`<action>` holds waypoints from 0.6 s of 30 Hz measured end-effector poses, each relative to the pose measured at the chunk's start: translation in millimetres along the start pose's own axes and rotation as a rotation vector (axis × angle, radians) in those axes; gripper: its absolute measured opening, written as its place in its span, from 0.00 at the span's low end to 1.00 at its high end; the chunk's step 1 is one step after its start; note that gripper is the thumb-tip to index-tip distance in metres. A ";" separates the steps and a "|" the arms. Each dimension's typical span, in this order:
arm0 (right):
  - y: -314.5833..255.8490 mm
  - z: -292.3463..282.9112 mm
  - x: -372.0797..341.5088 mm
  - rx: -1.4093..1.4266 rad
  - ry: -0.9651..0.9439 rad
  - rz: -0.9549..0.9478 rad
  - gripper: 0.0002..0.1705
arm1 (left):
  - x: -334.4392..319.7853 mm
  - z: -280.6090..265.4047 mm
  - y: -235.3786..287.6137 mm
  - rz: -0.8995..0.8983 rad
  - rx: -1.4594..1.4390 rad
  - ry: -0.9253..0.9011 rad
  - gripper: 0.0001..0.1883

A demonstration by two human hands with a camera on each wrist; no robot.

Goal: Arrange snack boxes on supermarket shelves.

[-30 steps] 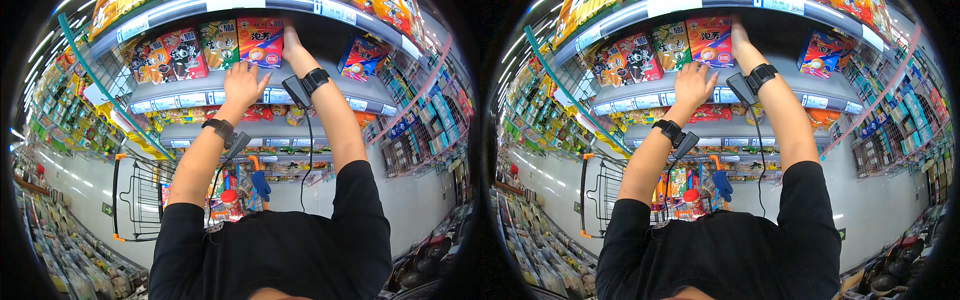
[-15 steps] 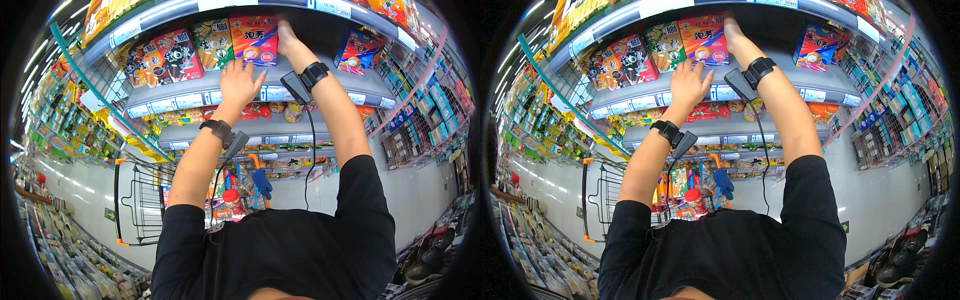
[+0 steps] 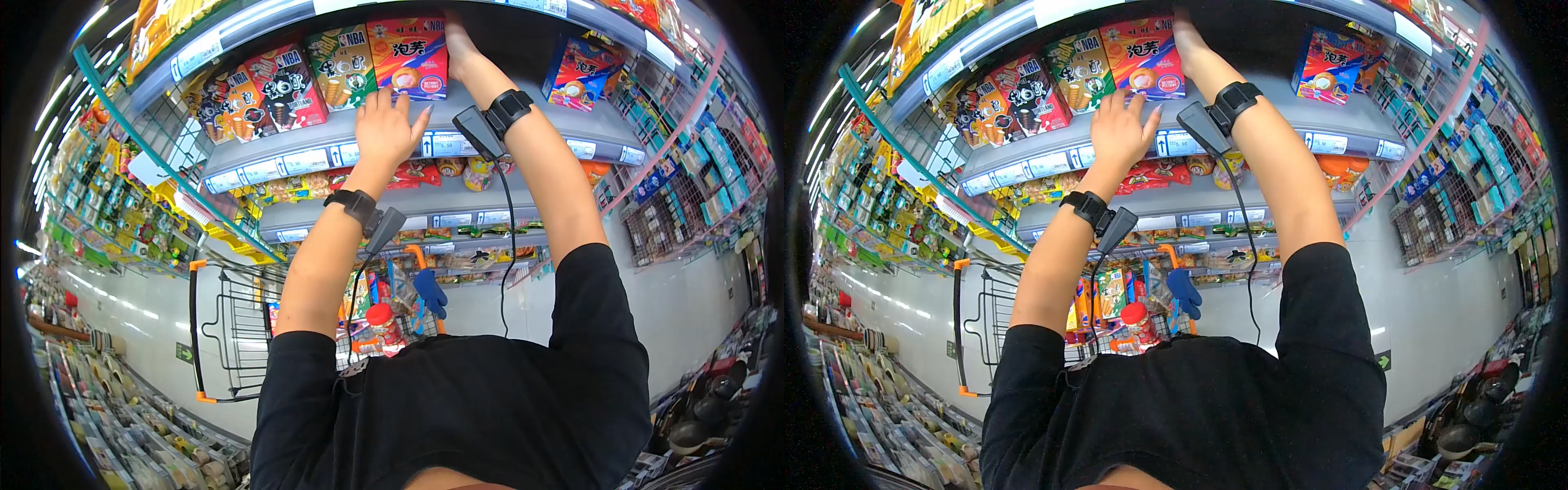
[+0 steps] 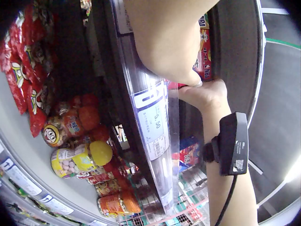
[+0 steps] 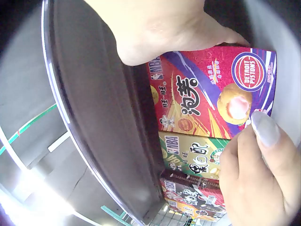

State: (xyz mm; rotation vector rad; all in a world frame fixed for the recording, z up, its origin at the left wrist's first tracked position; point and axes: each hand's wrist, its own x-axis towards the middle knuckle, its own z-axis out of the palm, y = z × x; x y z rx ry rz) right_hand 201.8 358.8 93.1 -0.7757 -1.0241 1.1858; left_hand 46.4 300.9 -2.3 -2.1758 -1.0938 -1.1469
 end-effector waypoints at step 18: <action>12.9 -22.0 -43.3 -0.629 0.370 -0.198 0.42 | 1.6 0.7 0.1 -0.005 0.027 -0.026 0.22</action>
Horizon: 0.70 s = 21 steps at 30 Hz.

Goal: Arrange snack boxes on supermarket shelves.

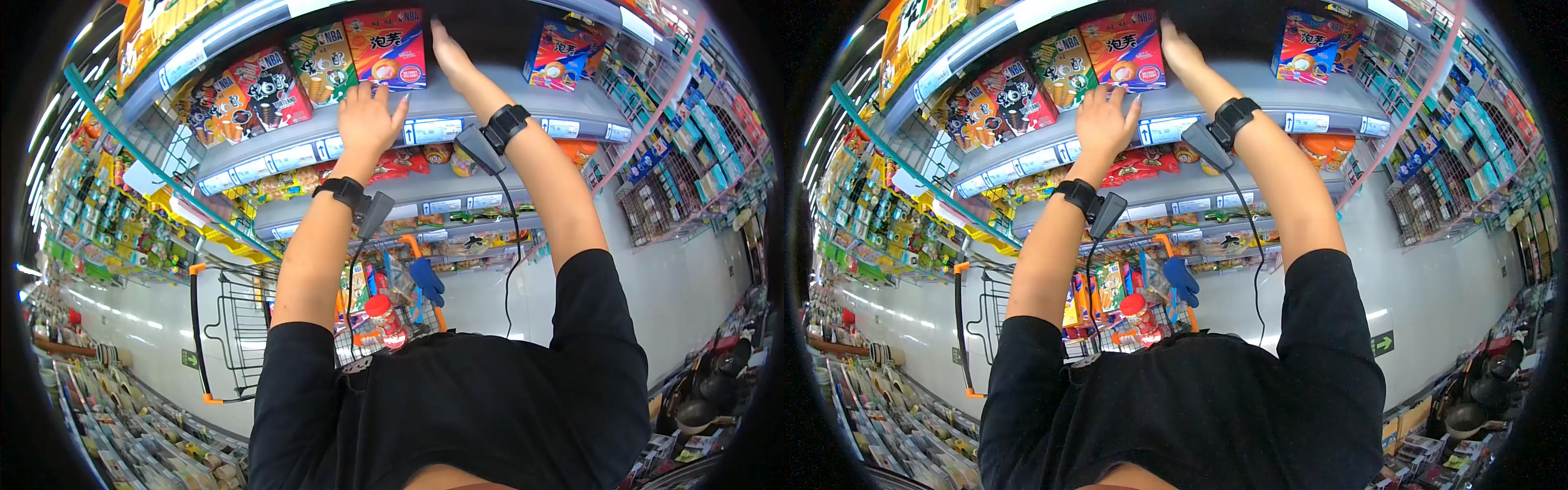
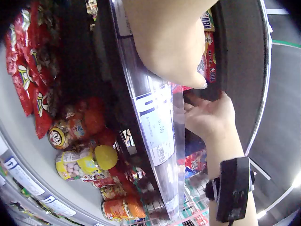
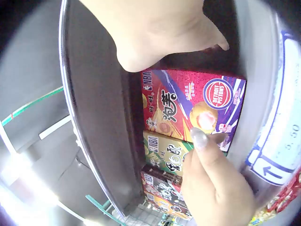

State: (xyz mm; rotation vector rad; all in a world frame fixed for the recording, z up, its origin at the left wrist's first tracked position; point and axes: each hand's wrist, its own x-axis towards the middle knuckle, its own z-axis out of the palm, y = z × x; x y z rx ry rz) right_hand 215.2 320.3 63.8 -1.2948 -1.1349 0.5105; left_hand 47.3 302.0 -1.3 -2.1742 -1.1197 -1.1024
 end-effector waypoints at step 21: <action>244.4 11.0 -388.2 -0.327 -0.975 -0.512 0.19 | -431.4 -24.9 49.7 -0.129 -0.359 -0.852 0.17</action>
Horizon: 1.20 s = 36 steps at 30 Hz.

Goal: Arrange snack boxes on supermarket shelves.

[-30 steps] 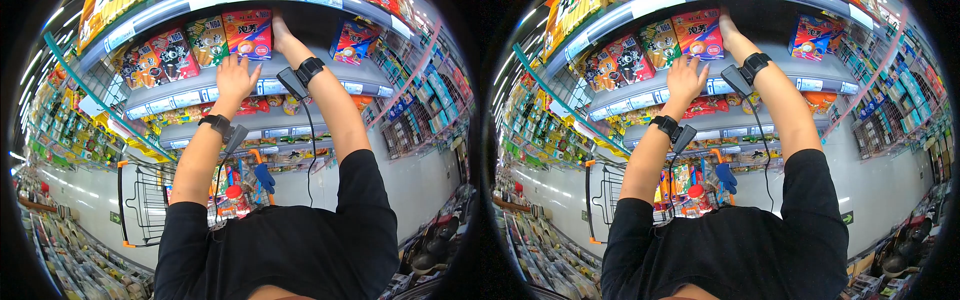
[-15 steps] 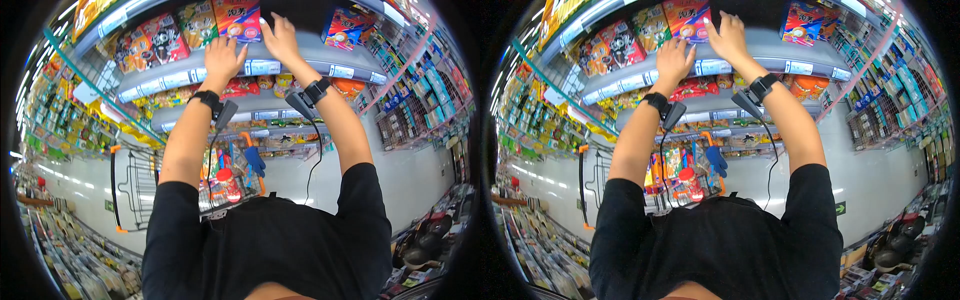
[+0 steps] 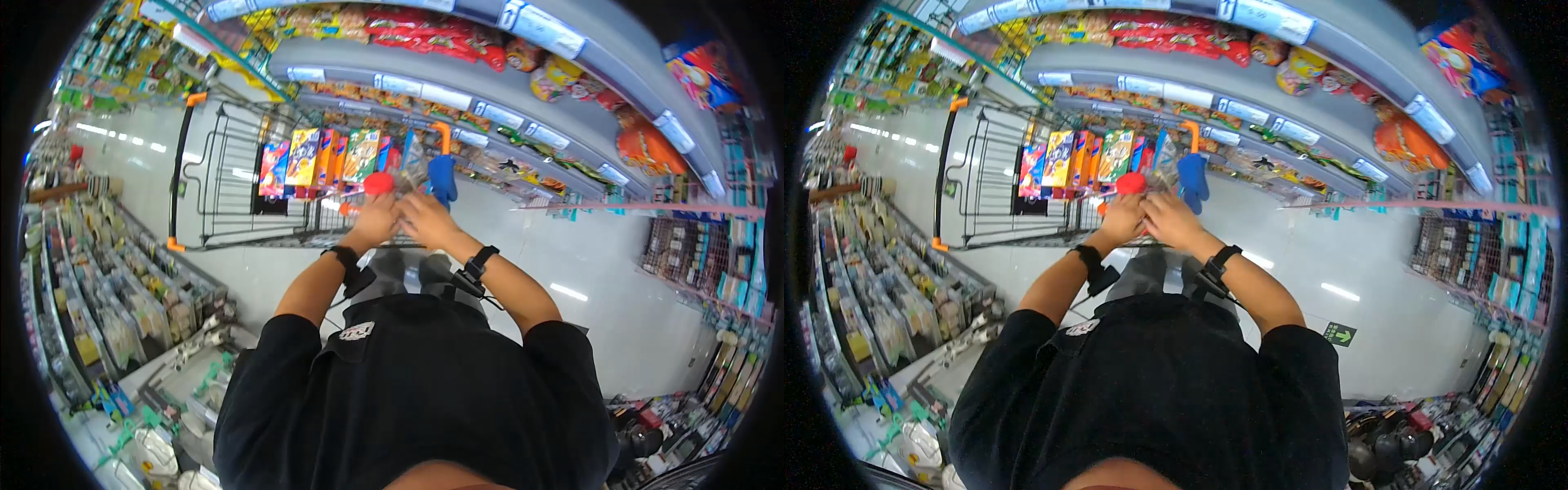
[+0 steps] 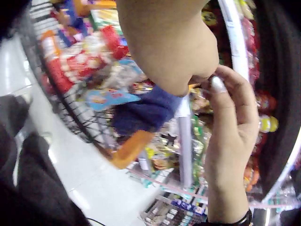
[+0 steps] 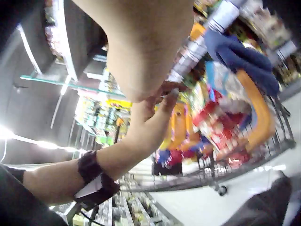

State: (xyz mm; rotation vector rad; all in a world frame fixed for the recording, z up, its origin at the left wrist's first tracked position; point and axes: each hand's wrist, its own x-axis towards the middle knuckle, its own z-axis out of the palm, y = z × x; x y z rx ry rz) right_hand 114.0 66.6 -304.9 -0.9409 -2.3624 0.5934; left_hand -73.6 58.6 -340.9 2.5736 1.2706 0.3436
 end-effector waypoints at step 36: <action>6.9 58.3 -79.2 0.268 -1.054 0.483 0.50 | -63.6 26.0 67.1 -0.666 -0.064 -0.598 0.23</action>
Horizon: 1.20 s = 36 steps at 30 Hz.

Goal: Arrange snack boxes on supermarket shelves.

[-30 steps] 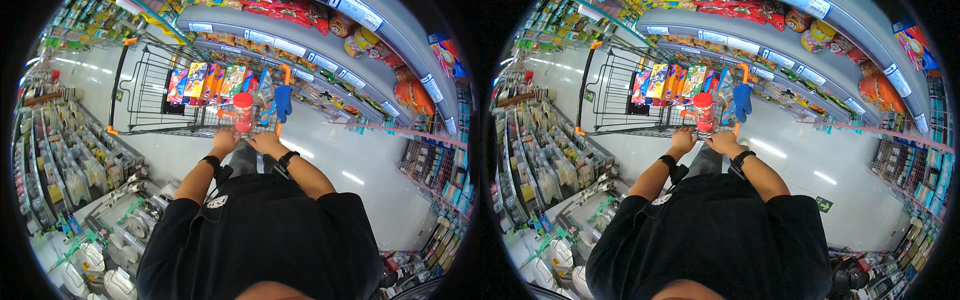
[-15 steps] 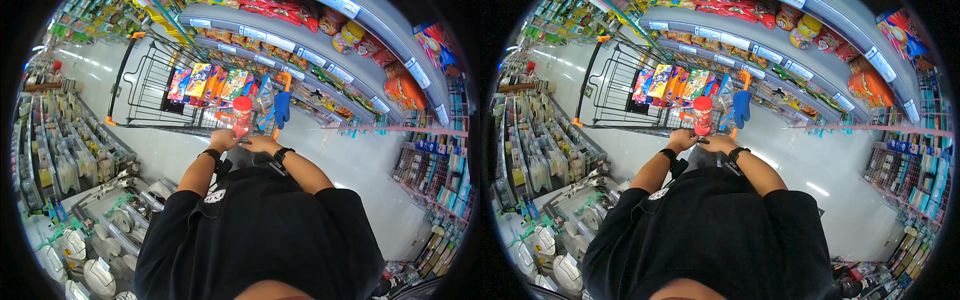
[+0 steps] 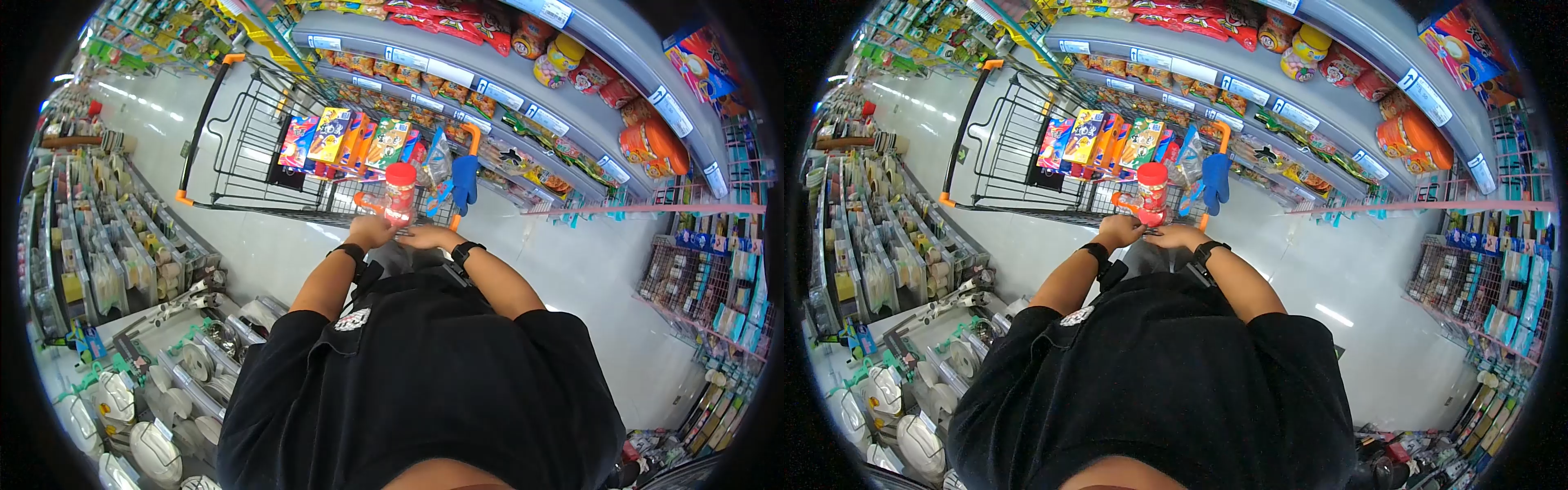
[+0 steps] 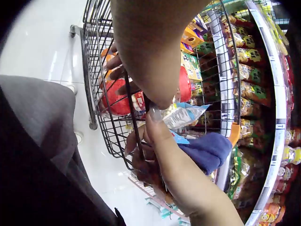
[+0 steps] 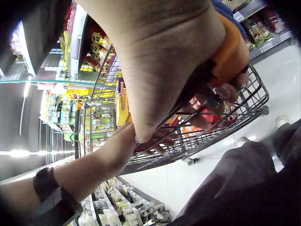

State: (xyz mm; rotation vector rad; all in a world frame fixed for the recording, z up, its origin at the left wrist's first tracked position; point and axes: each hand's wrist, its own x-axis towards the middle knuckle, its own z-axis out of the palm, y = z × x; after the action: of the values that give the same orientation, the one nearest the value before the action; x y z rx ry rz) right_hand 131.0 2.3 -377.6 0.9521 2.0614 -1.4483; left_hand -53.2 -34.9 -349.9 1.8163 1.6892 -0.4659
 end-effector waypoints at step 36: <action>-142.3 -107.7 210.3 0.548 0.709 0.265 0.32 | 123.1 -81.1 -228.8 -0.175 -0.513 0.427 0.35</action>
State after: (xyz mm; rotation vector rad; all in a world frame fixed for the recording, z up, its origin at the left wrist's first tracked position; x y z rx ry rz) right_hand -111.7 132.0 -396.0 2.1239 1.8543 -1.7196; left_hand -274.3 112.1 -410.3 1.4553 2.0251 0.2968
